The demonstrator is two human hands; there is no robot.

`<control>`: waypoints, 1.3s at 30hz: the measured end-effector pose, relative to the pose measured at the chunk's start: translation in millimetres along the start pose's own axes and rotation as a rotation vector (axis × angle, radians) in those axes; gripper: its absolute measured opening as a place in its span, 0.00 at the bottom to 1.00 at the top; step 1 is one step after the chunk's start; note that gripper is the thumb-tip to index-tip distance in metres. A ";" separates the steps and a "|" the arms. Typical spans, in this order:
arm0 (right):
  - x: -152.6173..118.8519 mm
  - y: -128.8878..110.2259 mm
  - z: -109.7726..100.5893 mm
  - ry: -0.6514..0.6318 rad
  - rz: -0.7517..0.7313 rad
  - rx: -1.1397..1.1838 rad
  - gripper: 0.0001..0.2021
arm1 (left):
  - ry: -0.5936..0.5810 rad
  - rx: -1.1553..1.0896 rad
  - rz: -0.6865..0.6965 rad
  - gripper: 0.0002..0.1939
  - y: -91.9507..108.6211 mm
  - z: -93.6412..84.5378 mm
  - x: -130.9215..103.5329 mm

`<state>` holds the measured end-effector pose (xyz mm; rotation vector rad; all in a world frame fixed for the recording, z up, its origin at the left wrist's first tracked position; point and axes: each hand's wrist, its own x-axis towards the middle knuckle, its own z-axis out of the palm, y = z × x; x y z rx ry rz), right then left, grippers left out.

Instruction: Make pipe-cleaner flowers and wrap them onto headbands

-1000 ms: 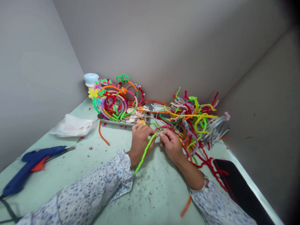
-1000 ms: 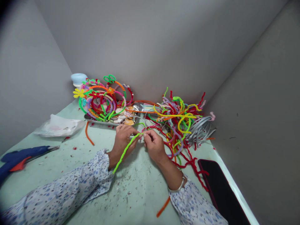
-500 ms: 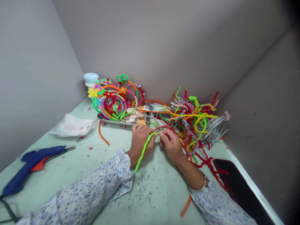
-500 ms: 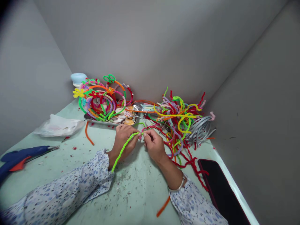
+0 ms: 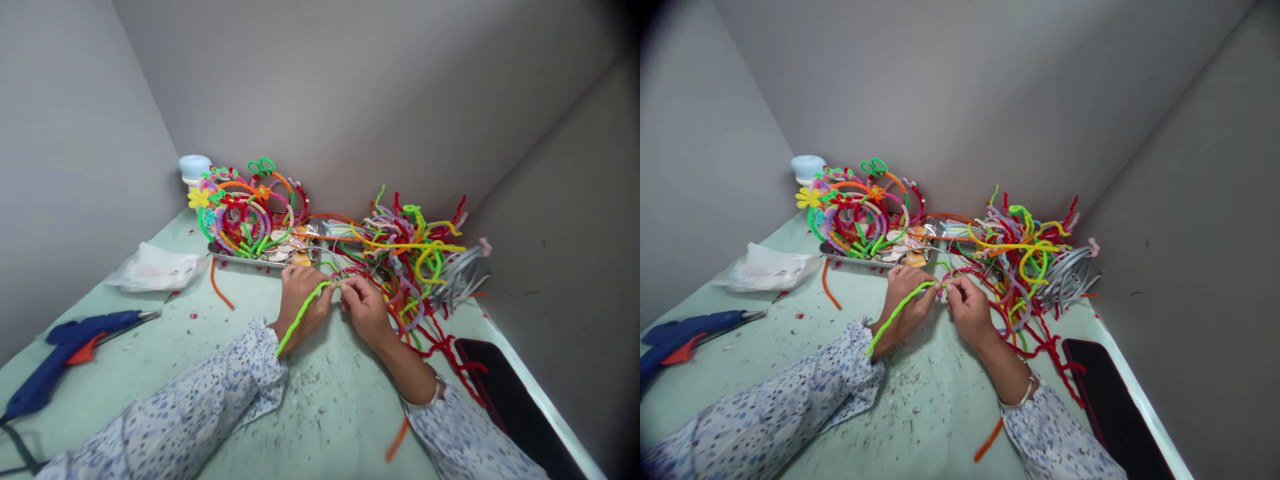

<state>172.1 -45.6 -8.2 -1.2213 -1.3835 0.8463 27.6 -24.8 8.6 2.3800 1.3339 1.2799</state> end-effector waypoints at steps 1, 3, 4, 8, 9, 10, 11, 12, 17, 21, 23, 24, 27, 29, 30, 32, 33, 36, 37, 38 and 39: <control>0.3 0.2 0.1 0.002 0.002 0.002 0.08 | -0.002 0.000 0.002 0.08 0.0 0.1 0.0; 0.7 0.9 0.0 0.002 -0.002 0.004 0.08 | -0.010 0.001 -0.001 0.08 0.3 -0.2 -0.1; 0.7 1.2 0.0 0.000 -0.006 0.004 0.08 | -0.013 0.001 -0.004 0.08 0.4 -0.5 -0.1; 0.5 1.5 -0.2 -0.017 -0.028 -0.006 0.08 | -0.019 0.001 -0.009 0.08 0.4 -1.5 -0.1; 0.4 1.2 -0.2 -0.020 -0.035 -0.012 0.08 | -0.020 0.001 -0.009 0.09 0.1 -1.6 -0.1; 0.2 0.7 -0.2 -0.021 -0.042 -0.020 0.08 | -0.021 0.001 -0.008 0.09 -0.2 -1.7 0.0; 0.0 0.3 -0.2 -0.023 -0.048 -0.027 0.08 | -0.023 0.002 -0.009 0.09 -0.4 -1.6 0.1; -0.1 -0.1 -0.1 -0.026 -0.054 -0.035 0.08 | -0.023 0.002 -0.010 0.09 -0.6 -1.6 0.2; -0.7 0.4 -0.2 -0.036 -0.070 -0.050 0.08 | -0.012 0.002 -0.011 0.09 1.4 -1.1 -0.1; 0.4 2.3 -0.2 -0.019 -0.018 0.011 0.08 | 0.006 0.014 -0.015 0.07 4.1 -1.2 -0.8; 1.4 3.0 -0.1 0.010 0.008 0.043 0.08 | 0.019 0.025 -0.012 0.05 3.9 -1.1 -0.7; 1.9 3.3 -0.1 0.024 0.017 0.056 0.09 | 0.024 0.030 -0.010 0.05 3.4 -0.9 -0.5; 3.1 4.4 -0.1 0.045 0.037 0.095 0.09 | 0.027 0.042 0.001 0.07 1.5 -0.4 -0.2; 3.7 5.1 -0.3 0.044 0.044 0.121 0.09 | 0.040 0.045 0.006 0.08 0.9 -0.2 -0.2; 3.9 5.3 -0.3 0.045 0.045 0.132 0.09 | 0.050 0.046 0.007 0.08 0.9 -0.1 -0.3; 4.4 5.4 -0.4 0.049 0.050 0.156 0.09 | 0.077 0.047 -0.002 0.08 1.1 -0.2 -0.6; 4.6 5.2 -0.5 0.053 0.056 0.169 0.09 | 0.095 0.044 -0.008 0.08 1.2 -0.3 -0.8; 5.2 4.5 -0.7 0.064 0.085 0.214 0.09 | 0.138 0.031 -0.004 0.08 1.2 -0.8 -1.0; 5.3 4.3 -0.9 0.068 0.094 0.224 0.09 | 0.142 0.028 0.008 0.07 1.0 -1.0 -1.0; 5.3 4.0 -1.0 0.072 0.102 0.229 0.09 | 0.141 0.027 0.025 0.07 0.7 -1.3 -1.0; 5.2 3.9 -1.2 0.075 0.109 0.234 0.09 | 0.138 0.027 0.042 0.07 0.4 -1.5 -0.9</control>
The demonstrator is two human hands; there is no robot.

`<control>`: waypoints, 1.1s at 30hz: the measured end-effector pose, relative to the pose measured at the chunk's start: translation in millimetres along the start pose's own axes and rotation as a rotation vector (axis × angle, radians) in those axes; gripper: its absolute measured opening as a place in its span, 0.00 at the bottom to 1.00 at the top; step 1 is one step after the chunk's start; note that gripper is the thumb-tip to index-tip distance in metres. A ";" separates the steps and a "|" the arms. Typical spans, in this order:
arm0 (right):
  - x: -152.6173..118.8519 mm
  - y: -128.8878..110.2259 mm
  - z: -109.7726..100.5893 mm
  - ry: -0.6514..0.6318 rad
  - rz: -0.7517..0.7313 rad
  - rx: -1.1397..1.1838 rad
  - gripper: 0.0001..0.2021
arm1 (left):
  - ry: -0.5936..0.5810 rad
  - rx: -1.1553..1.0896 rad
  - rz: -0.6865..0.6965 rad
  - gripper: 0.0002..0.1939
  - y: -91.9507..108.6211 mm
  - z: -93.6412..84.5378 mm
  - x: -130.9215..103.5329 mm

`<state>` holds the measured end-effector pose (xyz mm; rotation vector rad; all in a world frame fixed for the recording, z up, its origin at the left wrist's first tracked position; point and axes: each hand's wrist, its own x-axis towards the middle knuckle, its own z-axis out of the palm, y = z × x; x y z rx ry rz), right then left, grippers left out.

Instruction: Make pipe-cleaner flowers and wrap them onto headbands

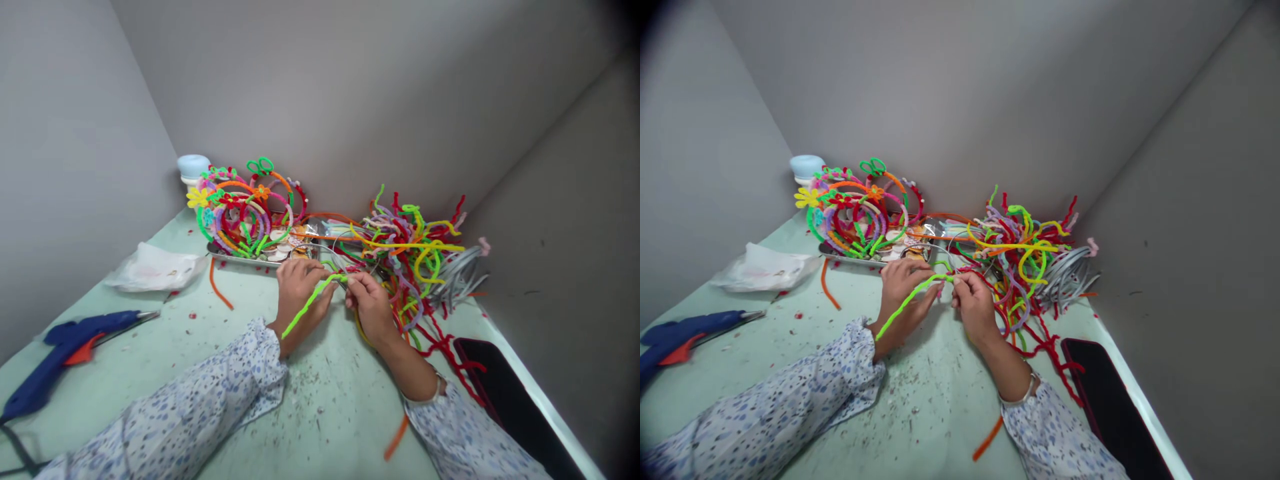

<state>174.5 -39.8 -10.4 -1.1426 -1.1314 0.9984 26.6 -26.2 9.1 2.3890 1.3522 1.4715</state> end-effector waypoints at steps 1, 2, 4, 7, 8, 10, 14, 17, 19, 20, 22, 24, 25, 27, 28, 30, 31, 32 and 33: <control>-0.1 -0.1 -0.1 0.002 0.007 0.003 0.09 | 0.001 -0.003 0.018 0.07 -0.4 -0.1 0.1; -0.2 -0.2 -0.2 0.003 0.012 0.004 0.09 | 0.006 -0.007 0.034 0.07 -0.7 -0.3 0.2; -0.4 -0.1 -0.3 0.005 0.021 0.006 0.09 | 0.013 -0.017 0.059 0.07 -1.3 -0.4 0.3; -0.2 0.3 -0.1 0.003 0.021 0.006 0.09 | -0.009 -0.019 0.079 0.06 -2.0 -0.4 0.0; -0.2 0.5 0.1 -0.001 0.016 0.007 0.09 | -0.023 -0.018 0.083 0.06 -2.1 -0.3 -0.3; 0.0 0.8 0.4 -0.013 0.004 0.003 0.09 | -0.044 -0.018 0.093 0.05 -2.5 -0.1 -0.8; -0.7 0.7 0.7 -0.036 -0.026 -0.037 0.09 | -0.066 -0.011 0.082 0.06 -2.8 -0.2 -1.4; -1.8 -1.0 0.9 -0.054 -0.041 -0.056 0.09 | -0.073 -0.008 0.066 0.07 -2.3 -0.9 -1.5; -2.4 -2.5 1.0 -0.062 -0.041 -0.062 0.09 | -0.063 -0.004 0.066 0.07 -1.9 -1.3 -1.9; -2.6 -3.2 1.1 -0.064 -0.041 -0.065 0.09 | -0.054 0.000 0.068 0.08 -1.8 -1.3 -2.1; -2.9 -3.9 1.1 -0.069 -0.040 -0.066 0.09 | -0.028 -0.001 0.074 0.07 -2.2 -0.8 -2.5; -2.7 -3.6 1.0 -0.074 -0.039 -0.062 0.10 | 0.001 -0.016 0.078 0.07 -3.1 0.4 -2.6; -2.6 -3.2 0.9 -0.075 -0.041 -0.059 0.10 | 0.013 -0.024 0.081 0.07 -3.6 1.0 -2.4; -2.4 -2.2 0.6 -0.076 -0.044 -0.055 0.09 | 0.022 -0.039 0.085 0.07 -4.6 2.0 -1.9; -2.4 -1.9 0.6 -0.076 -0.046 -0.055 0.09 | 0.021 -0.045 0.087 0.07 -4.9 2.3 -1.7; -2.5 -2.0 0.4 -0.076 -0.048 -0.060 0.09 | 0.015 -0.057 0.090 0.07 -5.1 2.2 -1.4; -2.6 -2.3 0.4 -0.076 -0.051 -0.065 0.09 | 0.010 -0.060 0.093 0.07 -4.8 2.0 -1.3; -2.8 -2.7 0.4 -0.075 -0.054 -0.070 0.09 | 0.004 -0.055 0.092 0.07 -4.5 1.6 -1.3; -2.9 -3.1 0.4 -0.074 -0.058 -0.074 0.09 | -0.002 -0.044 0.088 0.07 -4.0 1.2 -1.2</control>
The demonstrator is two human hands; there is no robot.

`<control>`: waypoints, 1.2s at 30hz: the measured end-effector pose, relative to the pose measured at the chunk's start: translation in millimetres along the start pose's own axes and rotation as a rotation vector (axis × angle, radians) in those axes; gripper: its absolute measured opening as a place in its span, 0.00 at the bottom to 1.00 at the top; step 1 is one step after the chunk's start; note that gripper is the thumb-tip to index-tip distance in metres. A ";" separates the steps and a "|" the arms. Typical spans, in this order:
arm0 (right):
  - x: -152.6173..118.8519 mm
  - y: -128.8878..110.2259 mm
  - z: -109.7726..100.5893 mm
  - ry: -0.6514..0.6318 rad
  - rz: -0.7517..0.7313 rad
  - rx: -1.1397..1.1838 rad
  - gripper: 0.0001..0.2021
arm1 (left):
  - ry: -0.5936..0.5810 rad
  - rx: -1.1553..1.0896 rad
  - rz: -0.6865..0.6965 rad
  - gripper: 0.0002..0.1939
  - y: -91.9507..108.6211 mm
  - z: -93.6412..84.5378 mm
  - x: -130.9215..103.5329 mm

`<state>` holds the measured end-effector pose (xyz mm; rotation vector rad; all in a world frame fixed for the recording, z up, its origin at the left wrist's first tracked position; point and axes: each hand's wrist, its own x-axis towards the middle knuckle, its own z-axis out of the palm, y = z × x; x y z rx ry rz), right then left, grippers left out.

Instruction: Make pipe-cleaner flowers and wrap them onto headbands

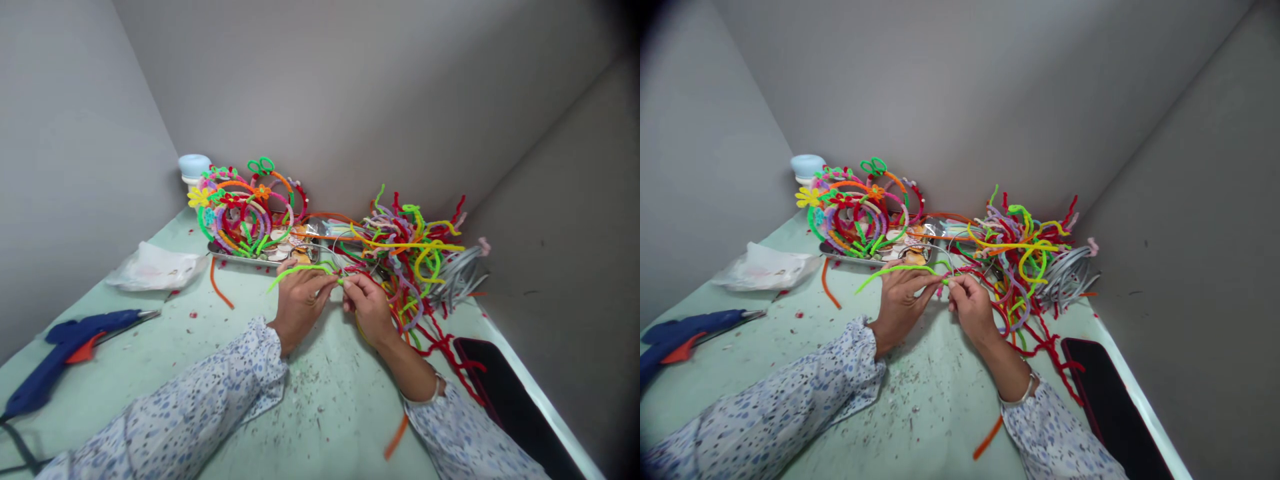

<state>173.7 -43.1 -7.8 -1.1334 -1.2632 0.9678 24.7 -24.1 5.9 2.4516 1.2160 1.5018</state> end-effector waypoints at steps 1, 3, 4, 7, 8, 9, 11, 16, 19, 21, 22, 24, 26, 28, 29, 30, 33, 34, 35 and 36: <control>-0.1 -0.3 0.0 0.000 -0.003 -0.003 0.09 | -0.008 0.015 -0.006 0.07 0.6 -0.4 0.1; 0.0 -0.6 0.1 -0.001 -0.008 -0.005 0.08 | -0.022 0.047 -0.022 0.07 1.6 -0.9 0.6; 0.0 -0.5 0.2 0.000 -0.010 -0.006 0.08 | -0.027 0.057 -0.029 0.07 1.9 -1.0 0.9; 0.3 0.2 0.3 -0.001 -0.017 -0.010 0.08 | -0.041 0.056 -0.034 0.07 1.9 -0.4 1.5; 0.2 0.3 0.2 -0.001 -0.017 -0.012 0.08 | -0.044 0.053 -0.033 0.07 1.7 -0.1 1.6; 0.1 0.4 0.1 0.000 -0.018 -0.013 0.08 | -0.047 0.049 -0.030 0.07 1.5 0.1 1.6; -0.2 0.4 0.0 0.002 -0.023 -0.017 0.08 | -0.054 0.047 -0.026 0.07 1.2 0.5 1.5; -0.6 0.9 0.3 -0.002 -0.037 -0.029 0.08 | -0.108 0.070 -0.035 0.08 2.4 0.1 1.1; -0.3 1.7 0.5 0.000 -0.036 -0.042 0.08 | -0.147 0.079 -0.041 0.08 3.8 -0.6 1.3; -0.1 2.0 0.4 -0.002 -0.038 -0.048 0.08 | -0.168 0.082 -0.042 0.08 4.4 -1.1 1.5; -0.2 2.0 0.4 -0.004 -0.038 -0.050 0.08 | -0.176 0.084 -0.044 0.08 4.6 -1.4 1.6; -0.3 1.8 0.4 -0.004 -0.038 -0.059 0.08 | -0.189 0.086 -0.046 0.09 4.7 -1.9 1.9; -0.6 1.7 0.6 0.001 -0.039 -0.076 0.08 | -0.197 0.087 -0.049 0.09 4.7 -2.1 2.1; -0.9 2.2 1.0 0.010 -0.041 -0.095 0.08 | -0.200 0.089 -0.056 0.08 4.5 -1.7 2.1; -0.9 2.7 1.2 0.017 -0.041 -0.103 0.08 | -0.199 0.091 -0.061 0.08 4.3 -1.3 2.0; -0.9 3.4 1.3 0.023 -0.041 -0.110 0.08 | -0.196 0.094 -0.067 0.08 4.1 -0.9 1.8; -0.7 5.5 1.6 0.036 -0.046 -0.118 0.09 | -0.174 0.092 -0.078 0.08 2.9 0.5 0.9; -0.6 5.9 1.6 0.040 -0.050 -0.120 0.09 | -0.161 0.091 -0.079 0.07 2.5 0.8 0.5; -0.6 6.1 1.7 0.045 -0.055 -0.122 0.09 | -0.146 0.090 -0.080 0.07 2.2 1.0 0.2; -0.6 6.0 1.8 0.048 -0.058 -0.125 0.09 | -0.133 0.089 -0.082 0.07 2.0 1.0 0.0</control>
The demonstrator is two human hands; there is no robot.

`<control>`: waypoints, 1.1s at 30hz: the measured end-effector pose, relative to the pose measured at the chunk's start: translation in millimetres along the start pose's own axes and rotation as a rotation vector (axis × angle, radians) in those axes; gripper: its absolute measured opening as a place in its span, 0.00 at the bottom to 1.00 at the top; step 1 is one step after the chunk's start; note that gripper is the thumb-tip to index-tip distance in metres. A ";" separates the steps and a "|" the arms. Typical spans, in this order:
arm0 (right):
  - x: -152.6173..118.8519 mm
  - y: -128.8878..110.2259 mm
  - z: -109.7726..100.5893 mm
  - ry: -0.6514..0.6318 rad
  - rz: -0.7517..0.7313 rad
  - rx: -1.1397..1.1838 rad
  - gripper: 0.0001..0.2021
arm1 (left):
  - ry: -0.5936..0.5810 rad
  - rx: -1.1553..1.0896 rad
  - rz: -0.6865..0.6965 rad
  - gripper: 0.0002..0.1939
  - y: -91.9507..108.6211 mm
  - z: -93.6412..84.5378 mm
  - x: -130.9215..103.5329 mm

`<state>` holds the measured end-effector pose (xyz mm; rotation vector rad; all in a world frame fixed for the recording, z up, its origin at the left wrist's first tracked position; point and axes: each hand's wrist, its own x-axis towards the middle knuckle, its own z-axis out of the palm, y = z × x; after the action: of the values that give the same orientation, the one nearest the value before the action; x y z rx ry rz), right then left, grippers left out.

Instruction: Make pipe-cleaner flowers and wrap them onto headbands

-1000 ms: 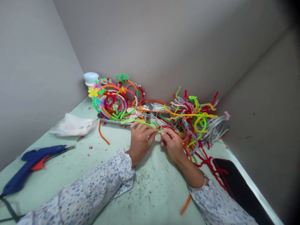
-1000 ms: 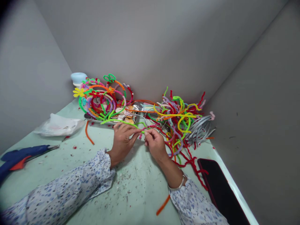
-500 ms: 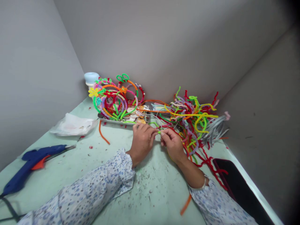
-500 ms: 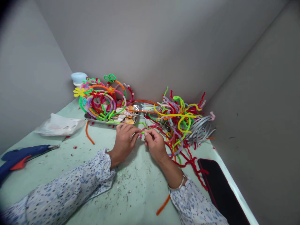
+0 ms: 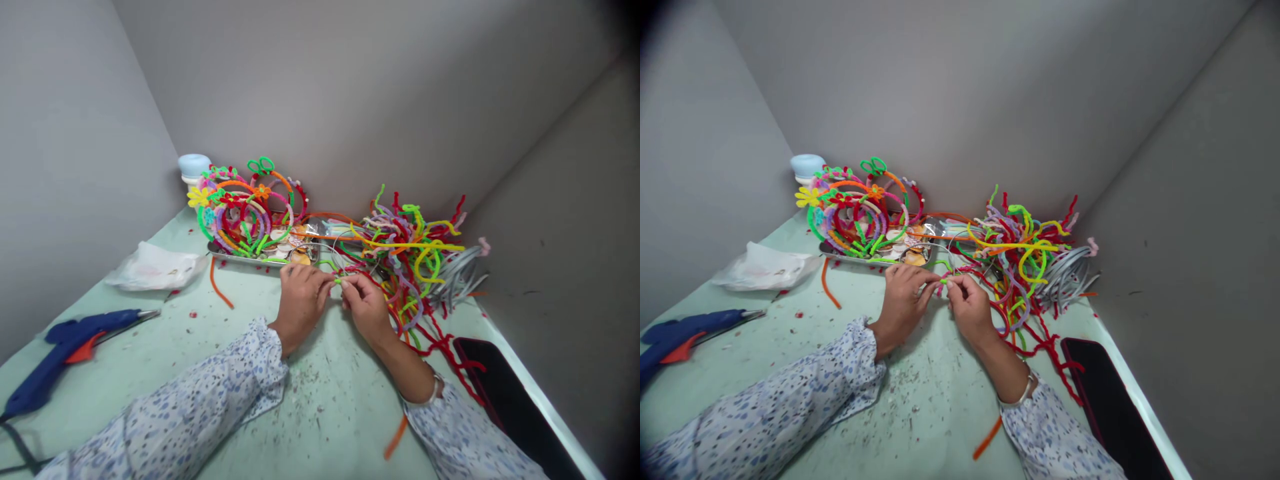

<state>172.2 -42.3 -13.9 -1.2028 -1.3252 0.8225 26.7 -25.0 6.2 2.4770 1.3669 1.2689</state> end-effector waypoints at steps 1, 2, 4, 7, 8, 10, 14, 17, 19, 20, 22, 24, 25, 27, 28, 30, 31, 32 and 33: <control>0.0 -0.3 0.1 0.004 -0.002 -0.003 0.09 | 0.009 0.000 -0.001 0.07 -0.1 0.0 -0.1; 0.0 -0.6 0.2 0.006 -0.003 -0.003 0.09 | 0.013 0.001 -0.002 0.07 -0.1 -0.2 -0.2; -0.1 -1.4 0.3 0.007 -0.003 0.002 0.08 | 0.010 0.007 -0.002 0.08 0.4 -0.6 -0.2; 0.0 -1.9 0.2 0.007 -0.002 0.005 0.08 | -0.009 0.025 0.002 0.08 1.6 -1.3 -0.1; 0.0 -1.8 0.2 0.006 -0.002 0.001 0.08 | -0.018 0.031 0.004 0.08 2.0 -1.5 -0.1; -0.1 -1.4 0.1 0.008 -0.008 -0.008 0.08 | -0.037 0.043 0.011 0.09 2.6 -1.8 -0.1; -0.7 -0.9 -0.2 0.003 -0.017 -0.021 0.08 | -0.069 0.058 0.024 0.10 3.0 -1.7 -0.1; -0.9 -0.8 -0.3 -0.006 -0.034 -0.051 0.08 | -0.093 0.053 0.027 0.10 2.3 -1.5 0.5; -0.8 -0.4 -0.3 -0.009 -0.047 -0.066 0.07 | -0.112 0.041 0.027 0.09 1.5 -1.6 1.3; -0.8 -0.1 -0.3 -0.011 -0.050 -0.071 0.07 | -0.121 0.035 0.025 0.09 1.1 -1.6 1.8; -0.6 0.7 -0.4 -0.010 -0.056 -0.080 0.08 | -0.132 0.020 0.019 0.09 0.3 -1.4 2.5; -0.4 1.5 -0.5 -0.003 -0.054 -0.086 0.08 | -0.130 0.008 0.011 0.10 -0.3 -0.9 2.6; -0.3 1.7 -0.5 0.001 -0.049 -0.085 0.08 | -0.123 0.004 0.007 0.10 -0.5 -0.6 2.4; 0.0 1.8 -0.4 0.012 -0.035 -0.076 0.08 | -0.100 0.002 -0.002 0.09 -0.5 0.1 1.5; 0.2 1.7 -0.2 0.016 -0.030 -0.072 0.09 | -0.086 0.005 -0.006 0.09 -0.2 0.4 0.9; 0.5 1.3 -0.1 0.017 -0.024 -0.068 0.09 | -0.059 0.014 -0.015 0.09 0.7 0.6 -0.2; 0.6 1.1 0.0 0.015 -0.024 -0.067 0.09 | -0.052 0.020 -0.017 0.09 1.2 0.5 -0.5; 0.6 0.8 0.0 0.012 -0.023 -0.067 0.09 | -0.049 0.026 -0.017 0.09 1.8 0.2 -0.7; 0.6 0.5 0.0 0.010 -0.023 -0.067 0.09 | -0.051 0.032 -0.015 0.09 2.3 0.0 -0.8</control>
<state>172.4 -41.6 -14.2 -1.2399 -1.3651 0.7594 28.0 -27.0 6.6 2.4962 1.4019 1.1818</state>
